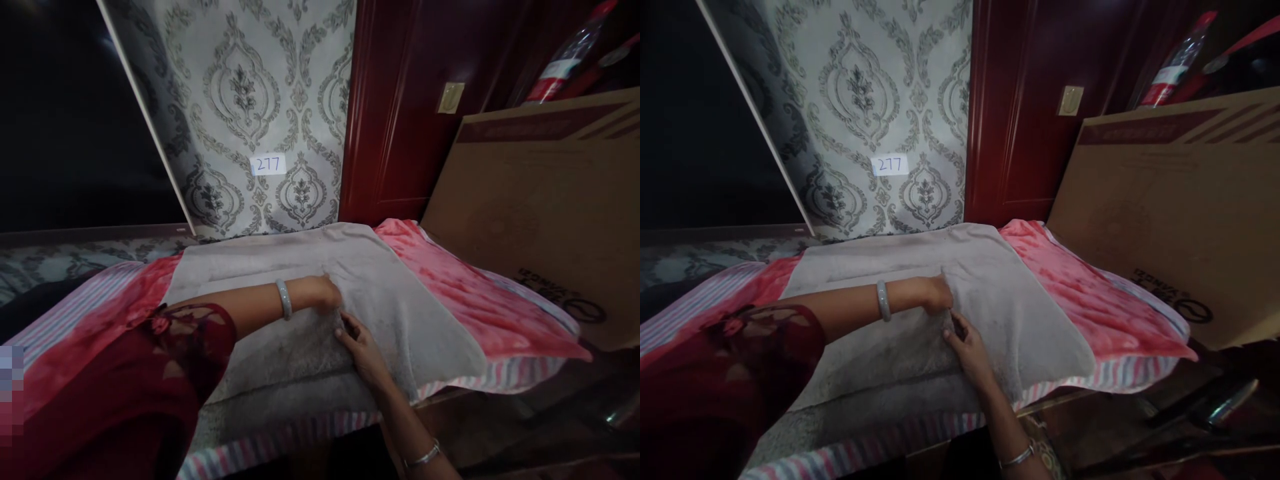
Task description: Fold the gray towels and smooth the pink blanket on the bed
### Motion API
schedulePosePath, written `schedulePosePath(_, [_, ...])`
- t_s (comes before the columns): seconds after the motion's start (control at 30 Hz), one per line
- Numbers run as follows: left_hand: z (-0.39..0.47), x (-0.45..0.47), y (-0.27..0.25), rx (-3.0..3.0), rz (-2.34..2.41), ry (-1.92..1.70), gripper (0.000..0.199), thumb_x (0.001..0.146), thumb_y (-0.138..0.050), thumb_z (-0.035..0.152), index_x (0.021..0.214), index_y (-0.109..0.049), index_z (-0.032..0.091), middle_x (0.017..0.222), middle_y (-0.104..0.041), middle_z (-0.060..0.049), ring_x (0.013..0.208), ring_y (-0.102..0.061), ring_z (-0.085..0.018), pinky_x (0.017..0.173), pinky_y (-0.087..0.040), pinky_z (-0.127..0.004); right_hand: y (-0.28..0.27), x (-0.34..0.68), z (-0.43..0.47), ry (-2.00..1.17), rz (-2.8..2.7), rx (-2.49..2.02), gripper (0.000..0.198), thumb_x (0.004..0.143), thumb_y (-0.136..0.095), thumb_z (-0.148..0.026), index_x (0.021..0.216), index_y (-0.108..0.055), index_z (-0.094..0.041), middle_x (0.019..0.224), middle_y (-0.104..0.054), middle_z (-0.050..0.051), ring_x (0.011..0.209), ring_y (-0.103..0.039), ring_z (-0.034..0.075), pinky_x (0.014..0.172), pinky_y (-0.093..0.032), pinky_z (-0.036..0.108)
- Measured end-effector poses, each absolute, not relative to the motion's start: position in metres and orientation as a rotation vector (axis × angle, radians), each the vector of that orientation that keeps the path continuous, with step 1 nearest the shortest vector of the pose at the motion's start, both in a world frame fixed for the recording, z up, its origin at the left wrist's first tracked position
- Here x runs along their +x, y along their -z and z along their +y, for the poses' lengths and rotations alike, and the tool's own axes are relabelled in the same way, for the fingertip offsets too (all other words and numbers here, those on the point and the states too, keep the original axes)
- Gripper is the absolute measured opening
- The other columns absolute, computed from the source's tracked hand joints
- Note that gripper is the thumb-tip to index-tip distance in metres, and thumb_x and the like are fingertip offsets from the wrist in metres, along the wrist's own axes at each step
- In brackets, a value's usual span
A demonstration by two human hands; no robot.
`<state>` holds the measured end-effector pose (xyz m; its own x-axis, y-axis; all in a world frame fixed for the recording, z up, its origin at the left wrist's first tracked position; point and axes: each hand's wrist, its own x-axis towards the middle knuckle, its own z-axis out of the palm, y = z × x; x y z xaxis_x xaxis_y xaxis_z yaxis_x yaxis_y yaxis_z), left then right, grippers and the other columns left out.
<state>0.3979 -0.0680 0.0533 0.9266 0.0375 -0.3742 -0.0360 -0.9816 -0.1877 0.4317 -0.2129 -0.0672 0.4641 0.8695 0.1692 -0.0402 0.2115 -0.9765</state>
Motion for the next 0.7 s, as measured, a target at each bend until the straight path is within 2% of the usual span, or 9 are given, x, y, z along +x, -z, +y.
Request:
schedulePosePath(0.1, [-0.057,0.394,-0.067,-2.915,-0.007,-0.535,0.02,0.063,-0.068,0.001,0.057,-0.068,0.02,0.065,-0.071,-0.001,0.076,-0.063,-0.018,0.101,-0.042,-0.042,0.07,0.433,-0.214,-0.757,-0.857,-1.181,0.064,0.085,-0.054,-0.073,0.123,-0.07,-0.023,0.131,-0.067,0.01,0.128,-0.056,0.03,0.112,-0.04,0.049])
schedulePosePath(0.2, [-0.044,0.385,-0.091,-2.943,-0.002,-0.494,0.023,0.062,-0.066,0.001,0.066,-0.072,0.022,0.075,-0.074,-0.001,0.083,-0.063,-0.019,0.103,-0.039,-0.042,0.075,0.434,-0.213,-0.791,-0.83,-1.113,0.072,0.091,-0.037,-0.077,0.126,-0.068,-0.023,0.133,-0.066,0.011,0.13,-0.055,0.029,0.112,-0.04,0.05])
schedulePosePath(0.33, [-0.024,0.361,-0.144,-2.926,-0.046,-0.416,0.03,0.06,-0.07,0.005,0.082,-0.075,0.024,0.085,-0.075,-0.001,0.093,-0.063,-0.021,0.102,-0.037,-0.038,0.085,0.435,-0.206,-0.863,-0.737,-1.007,0.076,0.086,-0.043,-0.081,0.13,-0.065,-0.022,0.136,-0.063,0.015,0.126,-0.058,0.031,0.109,-0.043,0.055])
schedulePosePath(0.5, [-0.002,0.322,-0.226,-2.886,-0.239,-0.193,0.026,0.071,-0.068,0.017,0.096,-0.074,0.019,0.099,-0.073,-0.001,0.103,-0.063,-0.021,0.094,-0.041,-0.03,0.086,0.435,-0.202,-0.908,-0.737,-0.944,0.079,0.082,-0.051,-0.081,0.129,-0.063,-0.019,0.135,-0.063,0.018,0.125,-0.06,0.031,0.112,-0.041,0.054])
schedulePosePath(0.57, [-0.003,0.306,-0.258,-2.874,-0.319,-0.071,0.026,0.076,-0.067,0.022,0.1,-0.073,0.014,0.104,-0.07,-0.001,0.109,-0.063,-0.022,0.094,-0.042,-0.03,0.081,0.434,-0.204,-0.942,-0.742,-0.94,0.078,0.083,-0.051,-0.08,0.133,-0.06,-0.021,0.139,-0.06,0.017,0.127,-0.058,0.031,0.113,-0.039,0.054])
schedulePosePath(0.63, [-0.011,0.292,-0.287,-2.857,-0.373,0.041,0.034,0.085,-0.057,0.029,0.106,-0.07,0.005,0.107,-0.067,-0.002,0.113,-0.062,-0.024,0.093,-0.042,-0.032,0.075,0.433,-0.205,-0.97,-0.746,-0.939,0.08,0.083,-0.05,-0.08,0.139,-0.054,-0.023,0.142,-0.058,0.016,0.129,-0.057,0.03,0.113,-0.039,0.053])
schedulePosePath(0.7, [-0.024,0.279,-0.311,-2.827,-0.388,0.114,0.057,0.093,-0.028,0.032,0.109,-0.062,-0.011,0.105,-0.063,-0.005,0.113,-0.061,-0.025,0.087,-0.041,-0.034,0.072,0.434,-0.206,-0.966,-0.755,-0.947,0.079,0.085,-0.047,-0.079,0.143,-0.05,-0.025,0.145,-0.056,0.014,0.131,-0.056,0.029,0.112,-0.04,0.053])
